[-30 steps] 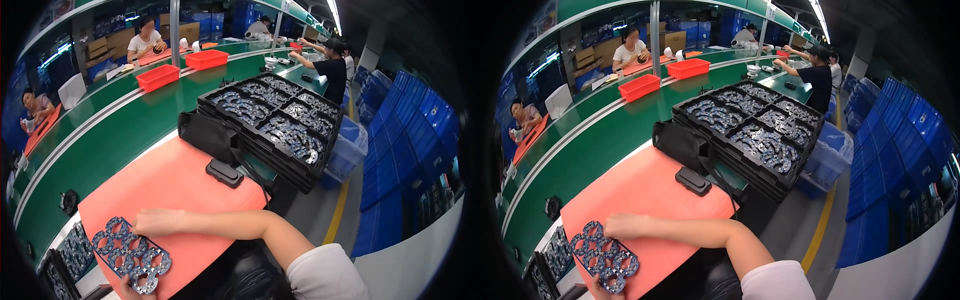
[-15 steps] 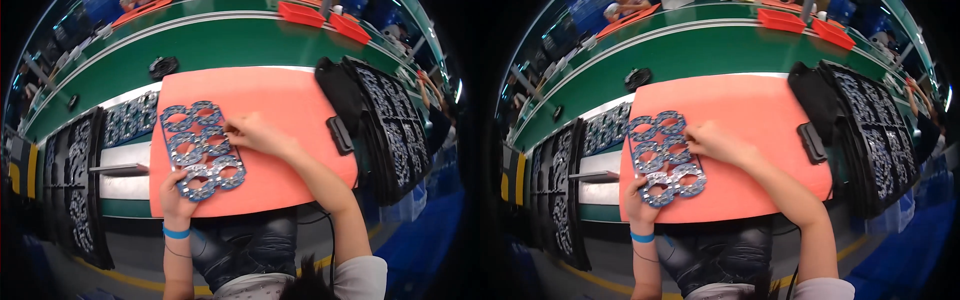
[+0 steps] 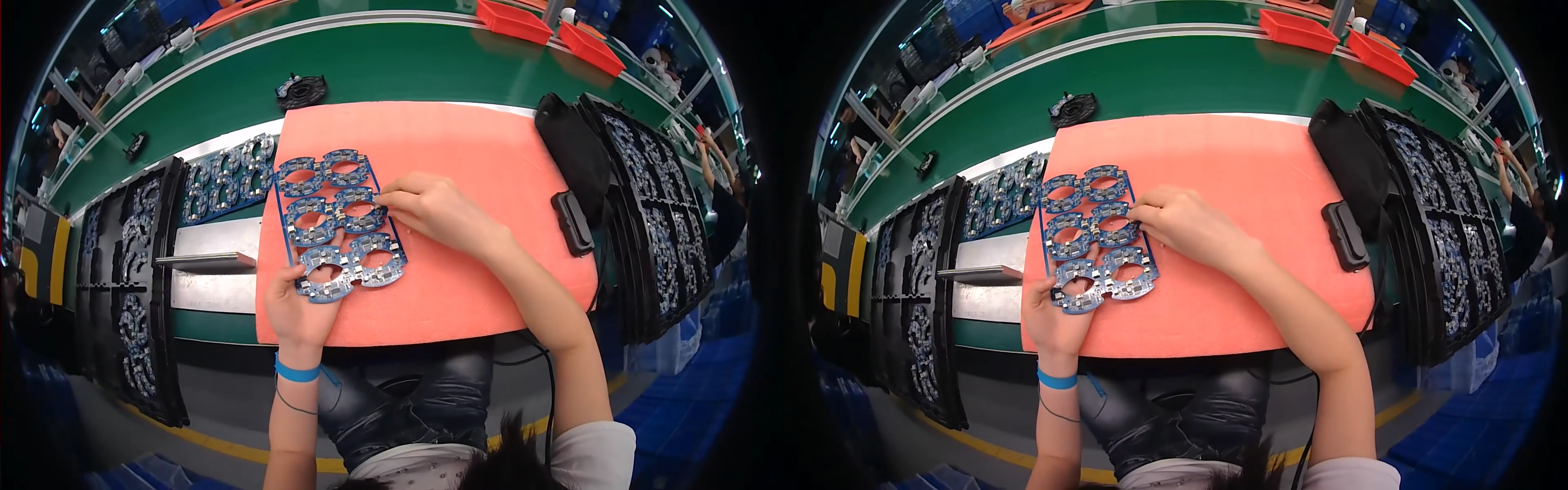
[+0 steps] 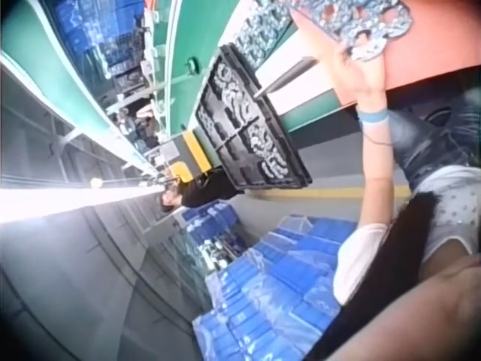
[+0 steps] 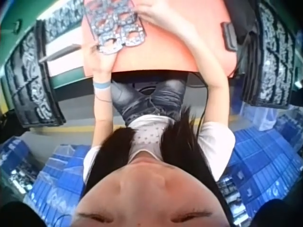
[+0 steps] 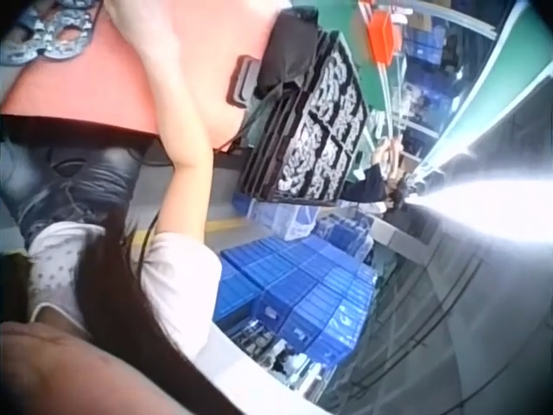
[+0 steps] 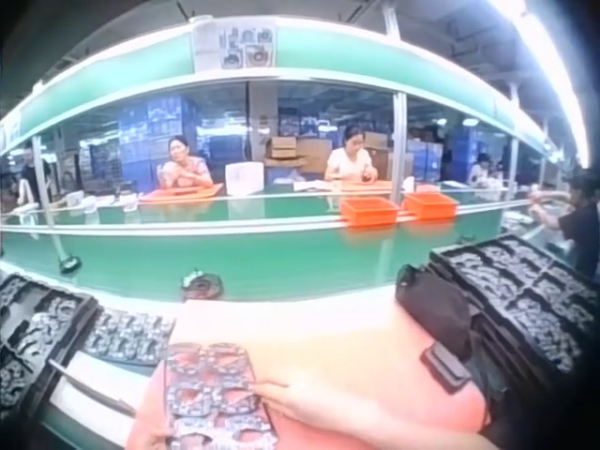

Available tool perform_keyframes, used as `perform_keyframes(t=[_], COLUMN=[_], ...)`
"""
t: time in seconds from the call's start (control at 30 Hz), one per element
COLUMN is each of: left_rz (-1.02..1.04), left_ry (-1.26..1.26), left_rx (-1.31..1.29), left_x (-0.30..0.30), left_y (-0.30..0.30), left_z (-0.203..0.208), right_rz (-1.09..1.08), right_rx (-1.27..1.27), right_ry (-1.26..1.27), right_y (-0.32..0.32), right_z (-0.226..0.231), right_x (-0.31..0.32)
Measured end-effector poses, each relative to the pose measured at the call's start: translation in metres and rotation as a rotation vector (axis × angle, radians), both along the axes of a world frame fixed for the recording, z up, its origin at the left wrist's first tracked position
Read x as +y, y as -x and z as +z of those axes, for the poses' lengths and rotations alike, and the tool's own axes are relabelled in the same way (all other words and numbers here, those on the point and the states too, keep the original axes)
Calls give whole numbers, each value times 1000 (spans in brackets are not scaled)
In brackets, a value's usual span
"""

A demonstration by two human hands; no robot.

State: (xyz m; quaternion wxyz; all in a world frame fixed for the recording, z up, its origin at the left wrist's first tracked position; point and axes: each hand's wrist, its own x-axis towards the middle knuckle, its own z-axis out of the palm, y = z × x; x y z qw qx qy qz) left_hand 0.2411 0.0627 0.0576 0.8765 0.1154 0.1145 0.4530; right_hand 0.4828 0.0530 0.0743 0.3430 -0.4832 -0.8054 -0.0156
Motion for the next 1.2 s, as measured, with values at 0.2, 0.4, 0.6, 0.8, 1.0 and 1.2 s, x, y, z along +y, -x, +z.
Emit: perform_keyframes(t=[0.2,0.4,0.6,0.8,1.0,1.2], left_rz=[-21,-26,23,30,9,29], left_ry=[24,37,47,91,127,16], left_rx=[19,6,-3,15,-21,40], left_x=[2,3,1,3,4,3], left_y=[1,-2,-3,-6,-5,-8], left_z=[-7,-1,-1,-4,-6,-5], right_rz=[-78,-116,89,61,81,161], right_rx=[-69,246,-11,-122,-41,86], right_ry=[38,271,366,307,334,407], right_y=[9,4,10,17,14,6], right_z=[-11,-1,23,20,18,18], right_x=[6,1,-20,-25,-21,-11])
